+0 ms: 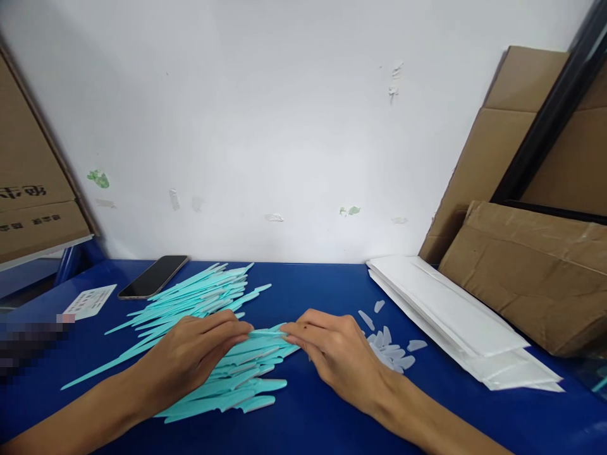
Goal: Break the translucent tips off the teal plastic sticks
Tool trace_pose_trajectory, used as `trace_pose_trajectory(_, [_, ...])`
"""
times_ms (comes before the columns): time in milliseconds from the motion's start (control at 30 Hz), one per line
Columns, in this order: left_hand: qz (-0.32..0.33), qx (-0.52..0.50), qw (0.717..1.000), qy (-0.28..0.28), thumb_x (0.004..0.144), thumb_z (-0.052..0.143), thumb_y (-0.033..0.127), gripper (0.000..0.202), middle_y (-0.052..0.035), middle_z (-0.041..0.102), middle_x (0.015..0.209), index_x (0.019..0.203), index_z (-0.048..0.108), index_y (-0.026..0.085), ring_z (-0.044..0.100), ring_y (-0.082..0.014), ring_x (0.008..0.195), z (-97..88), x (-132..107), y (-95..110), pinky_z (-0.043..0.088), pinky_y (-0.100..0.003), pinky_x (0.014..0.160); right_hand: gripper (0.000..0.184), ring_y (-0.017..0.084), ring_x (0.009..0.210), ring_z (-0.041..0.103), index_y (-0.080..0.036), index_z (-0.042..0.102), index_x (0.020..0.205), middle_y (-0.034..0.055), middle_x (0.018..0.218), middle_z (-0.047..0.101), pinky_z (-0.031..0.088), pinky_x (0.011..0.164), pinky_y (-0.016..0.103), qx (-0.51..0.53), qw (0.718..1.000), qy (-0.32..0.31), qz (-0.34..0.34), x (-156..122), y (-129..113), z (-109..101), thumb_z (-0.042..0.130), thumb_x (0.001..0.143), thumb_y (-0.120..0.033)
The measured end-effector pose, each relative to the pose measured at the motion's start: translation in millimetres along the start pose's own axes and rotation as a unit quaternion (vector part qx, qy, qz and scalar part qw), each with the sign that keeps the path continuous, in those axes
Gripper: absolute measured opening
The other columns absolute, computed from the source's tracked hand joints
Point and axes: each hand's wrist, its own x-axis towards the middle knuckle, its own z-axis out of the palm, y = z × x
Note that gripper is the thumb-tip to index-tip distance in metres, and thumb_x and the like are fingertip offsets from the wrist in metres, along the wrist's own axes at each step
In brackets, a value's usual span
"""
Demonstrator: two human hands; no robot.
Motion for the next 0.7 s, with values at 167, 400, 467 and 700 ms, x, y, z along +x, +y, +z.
trace_pose_trajectory(167, [0.002,0.007,1.0,-0.027,0.105,0.041,0.009,0.022,-0.0011,0.064,0.086,0.122,0.051,0.019,0.052,-0.0141,0.059,2.1,-0.4,-2.9,0.028,-0.028,0.05,0.029,0.013,0.07,0.068,-0.023,0.074,0.12,0.0043,0.092,0.075,0.049,0.059,0.024,-0.008,1.0,-0.005,-0.01,-1.3,3.7,1.3,0.049,0.106,-0.024])
trace_pose_trajectory(400, [0.035,0.085,0.995,-0.037,0.104,0.041,0.008,0.023,-0.0029,0.066,0.083,0.107,0.062,0.017,0.056,-0.0203,0.074,-9.8,5.4,-31.5,0.04,-0.034,0.071,0.031,0.015,0.076,0.071,-0.028,0.062,0.135,0.0017,0.103,0.076,0.049,0.065,0.025,-0.109,0.993,-0.055,0.009,-1.1,9.9,-7.3,0.048,0.108,-0.035])
trace_pose_trajectory(467, [-0.006,0.128,0.991,-0.024,0.106,0.042,0.017,0.023,-0.0057,0.07,0.087,0.107,0.065,0.016,0.058,-0.023,0.077,-19.4,4.5,-51.3,0.04,-0.036,0.072,0.031,0.014,0.07,0.068,-0.028,0.059,0.136,0.001,0.102,0.075,0.045,0.063,0.026,-0.12,0.992,-0.022,0.019,-0.7,12.6,-11.6,0.047,0.108,-0.033])
trace_pose_trajectory(700, [-0.303,0.176,0.922,-0.166,0.103,0.036,0.03,0.036,-0.013,0.075,0.102,0.107,0.071,0.018,0.067,-0.0328,0.096,-43.5,-9.6,-112.9,0.046,-0.04,0.08,0.027,0.013,0.072,0.066,-0.026,0.064,0.127,0.0007,0.104,0.074,0.042,0.062,0.027,-0.106,0.993,-0.036,0.023,1.0,16.5,-14.6,0.044,0.108,-0.027])
